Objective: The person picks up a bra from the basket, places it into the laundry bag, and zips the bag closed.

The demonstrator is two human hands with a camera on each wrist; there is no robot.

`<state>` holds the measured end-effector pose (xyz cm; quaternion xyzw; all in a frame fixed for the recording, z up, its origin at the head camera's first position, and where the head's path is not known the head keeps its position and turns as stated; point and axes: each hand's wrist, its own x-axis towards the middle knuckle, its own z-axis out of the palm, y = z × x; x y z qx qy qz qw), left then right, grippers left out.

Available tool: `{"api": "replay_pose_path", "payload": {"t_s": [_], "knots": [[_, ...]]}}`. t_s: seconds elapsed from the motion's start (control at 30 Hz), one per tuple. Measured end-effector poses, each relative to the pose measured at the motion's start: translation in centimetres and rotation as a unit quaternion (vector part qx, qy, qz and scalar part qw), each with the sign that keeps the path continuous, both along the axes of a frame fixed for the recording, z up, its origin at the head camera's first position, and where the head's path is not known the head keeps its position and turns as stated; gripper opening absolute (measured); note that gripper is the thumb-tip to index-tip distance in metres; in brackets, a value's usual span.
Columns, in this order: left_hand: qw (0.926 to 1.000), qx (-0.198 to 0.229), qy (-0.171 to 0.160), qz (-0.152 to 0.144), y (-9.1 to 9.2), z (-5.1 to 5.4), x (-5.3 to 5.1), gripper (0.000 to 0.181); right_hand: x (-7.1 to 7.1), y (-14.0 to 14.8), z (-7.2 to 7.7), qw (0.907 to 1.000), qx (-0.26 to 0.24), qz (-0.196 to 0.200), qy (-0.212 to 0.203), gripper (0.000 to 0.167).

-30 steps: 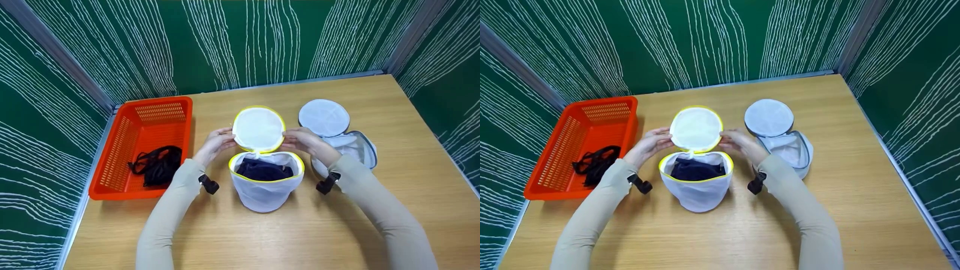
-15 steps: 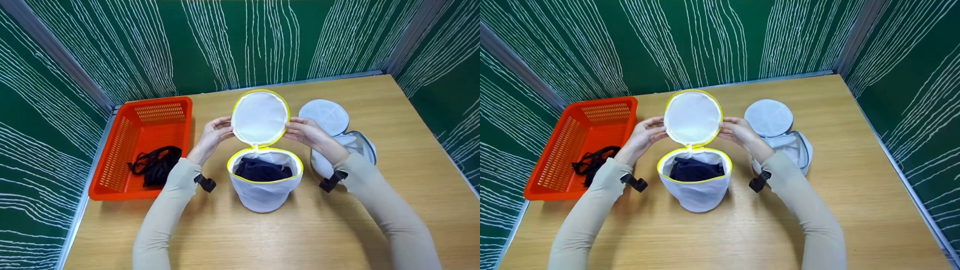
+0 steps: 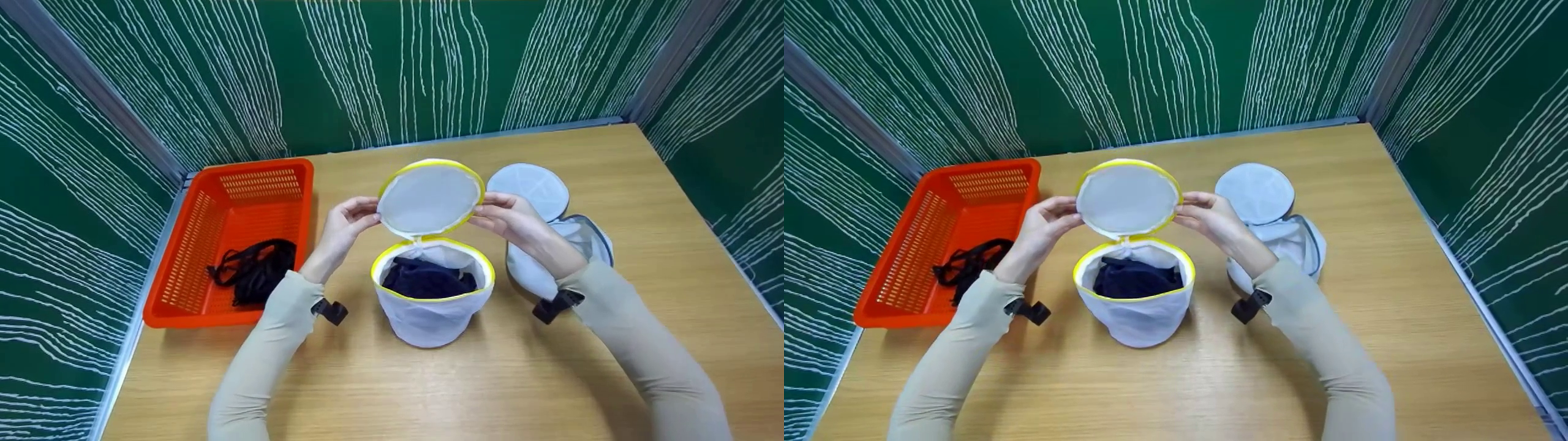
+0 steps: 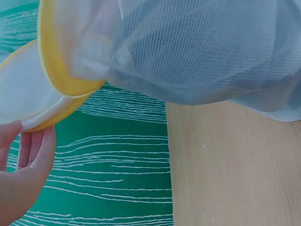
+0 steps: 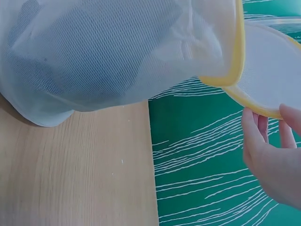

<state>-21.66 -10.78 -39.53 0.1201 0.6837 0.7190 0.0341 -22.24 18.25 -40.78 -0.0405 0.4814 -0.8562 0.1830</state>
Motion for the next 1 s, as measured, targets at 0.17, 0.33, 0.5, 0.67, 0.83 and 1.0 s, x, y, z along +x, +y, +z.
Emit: {"api": "replay_pose_path", "payload": {"t_s": [0.17,0.33,0.5,0.67,0.83,1.0], "knots": [[0.9987,-0.013,0.045,0.019,0.0,-0.1,0.9,0.023,0.8,0.2,0.1,0.9998,0.007,0.0,0.018,0.023],[0.9968,-0.008,0.075,0.028,0.2,-0.3,1.8,0.021,1.5,0.5,0.0,0.999,0.023,-0.003,0.039,0.025],[0.9941,-0.003,0.105,0.026,0.3,-0.5,2.7,0.015,2.2,0.7,-0.1,0.9972,0.043,-0.002,0.06,0.028],[0.9883,-0.02,0.15,0.022,0.3,-0.7,3.5,0.014,2.6,0.7,-0.5,0.9886,0.111,-0.012,0.101,0.025],[0.9816,-0.046,0.184,0.025,0.4,-0.3,4.6,0.012,3.0,0.9,-1.0,0.9655,0.2,-0.015,0.166,0.016],[0.9734,-0.074,0.214,0.031,0.3,-0.2,5.5,0.012,3.5,1.1,-1.1,0.9536,0.225,-0.013,0.2,0.017]]}}
